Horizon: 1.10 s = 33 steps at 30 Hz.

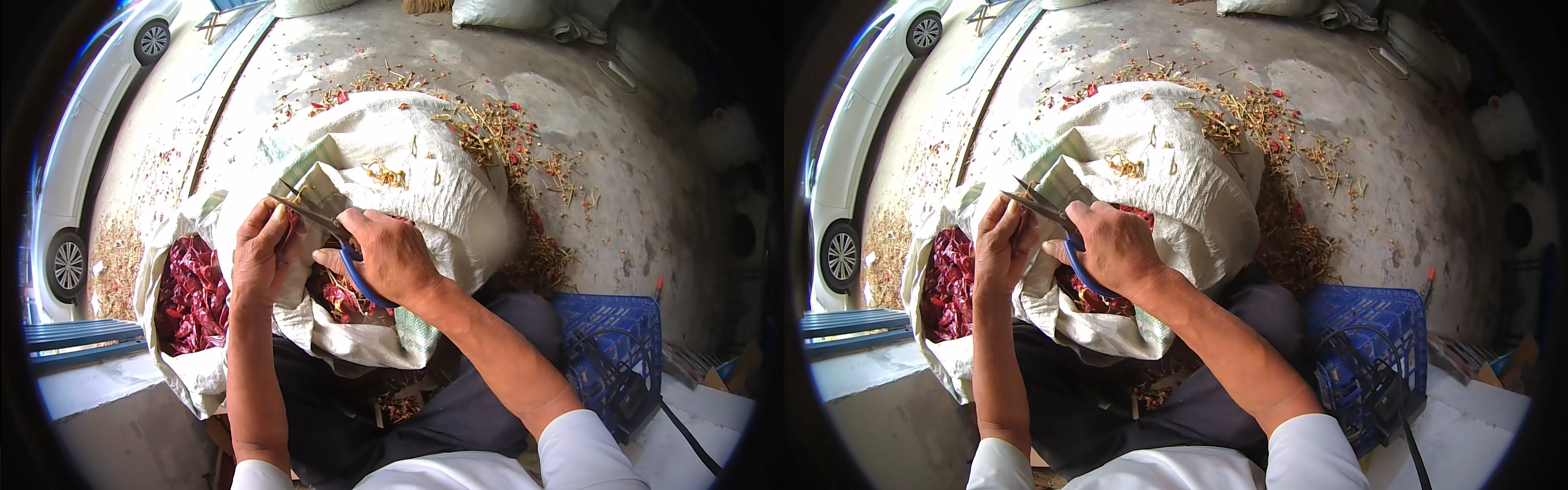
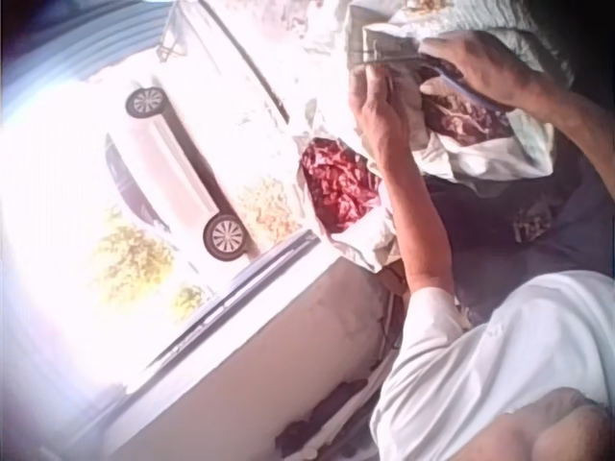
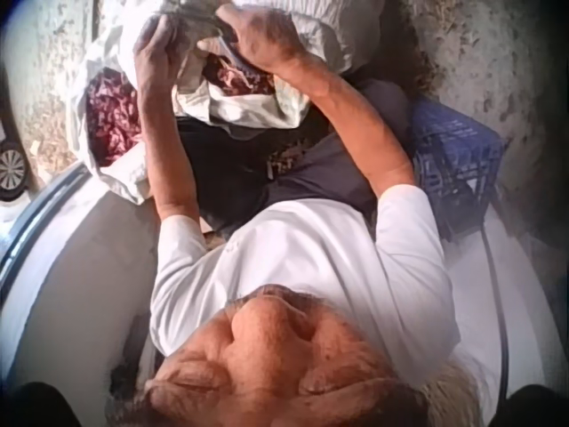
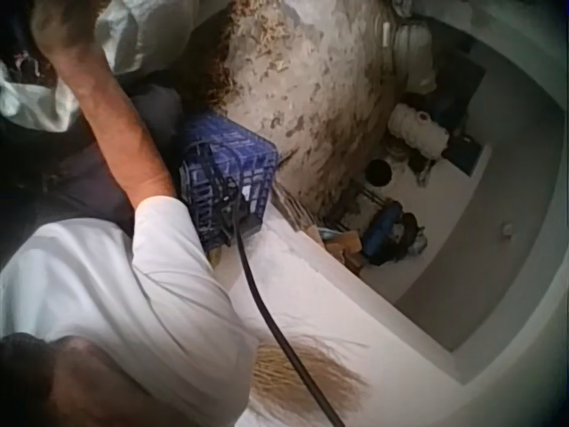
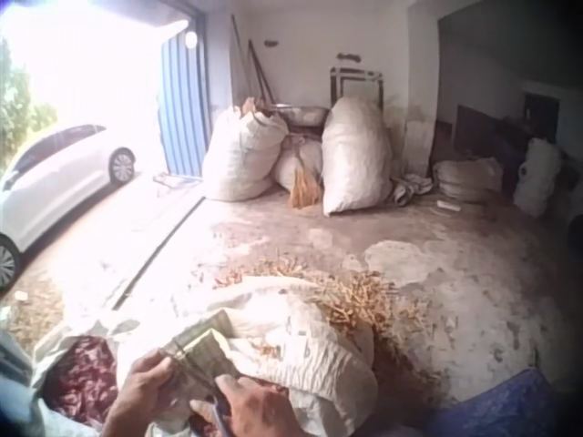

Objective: The person sits on the floor and uses scissors to trim the stems off dried red peppers taken from a large sack. The trimmed peppers are placed into a second sack while the discarded stems fall onto the floor.

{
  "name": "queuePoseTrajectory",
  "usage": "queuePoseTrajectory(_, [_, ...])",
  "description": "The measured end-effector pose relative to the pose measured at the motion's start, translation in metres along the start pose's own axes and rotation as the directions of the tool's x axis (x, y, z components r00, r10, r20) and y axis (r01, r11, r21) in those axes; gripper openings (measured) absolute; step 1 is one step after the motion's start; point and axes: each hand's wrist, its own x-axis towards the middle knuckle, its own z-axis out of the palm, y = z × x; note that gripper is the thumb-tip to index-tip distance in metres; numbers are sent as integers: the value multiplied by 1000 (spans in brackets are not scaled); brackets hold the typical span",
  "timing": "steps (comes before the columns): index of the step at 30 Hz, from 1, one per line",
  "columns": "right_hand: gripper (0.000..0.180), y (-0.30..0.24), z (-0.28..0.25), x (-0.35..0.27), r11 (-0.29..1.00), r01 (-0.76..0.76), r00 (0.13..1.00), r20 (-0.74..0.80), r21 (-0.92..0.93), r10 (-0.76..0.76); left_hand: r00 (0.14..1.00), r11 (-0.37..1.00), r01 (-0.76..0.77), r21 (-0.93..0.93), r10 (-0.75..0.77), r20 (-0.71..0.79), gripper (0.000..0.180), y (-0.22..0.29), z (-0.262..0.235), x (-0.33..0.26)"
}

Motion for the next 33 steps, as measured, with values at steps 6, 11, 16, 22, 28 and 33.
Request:
queuePoseTrajectory(6, [44, 0, -7, 3, 999, -9, 998, 60, 54, 6, 997, 995, -23, 95, 16, 76, 17, 3, -2, 0])
queuePoseTrajectory(11, [40, -2, -7, 3, 994, -57, 998, 30, 93, 54, 959, 618, -218, 755, 278, 50, 26, -1, 12, -4])
queuePoseTrajectory(16, [42, -3, -7, -2, 952, -185, 974, 177, 245, 143, 902, 271, -301, 914, 392, 181, 17, 0, 16, -1])
queuePoseTrajectory(22, [44, -3, -12, -6, 569, -373, 909, 412, 733, 65, 983, 785, -163, 598, 184, 26, 16, 4, 16, -8])
queuePoseTrajectory(28, [40, -6, -6, -13, -209, -685, 728, 668, 698, -157, 972, 963, -214, 163, 193, 134, 21, -4, 8, -4])
queuePoseTrajectory(33, [43, -7, -6, -8, 268, -467, 871, 491, 843, -27, 975, 969, -218, 114, 210, 75, 20, 0, 12, -3])
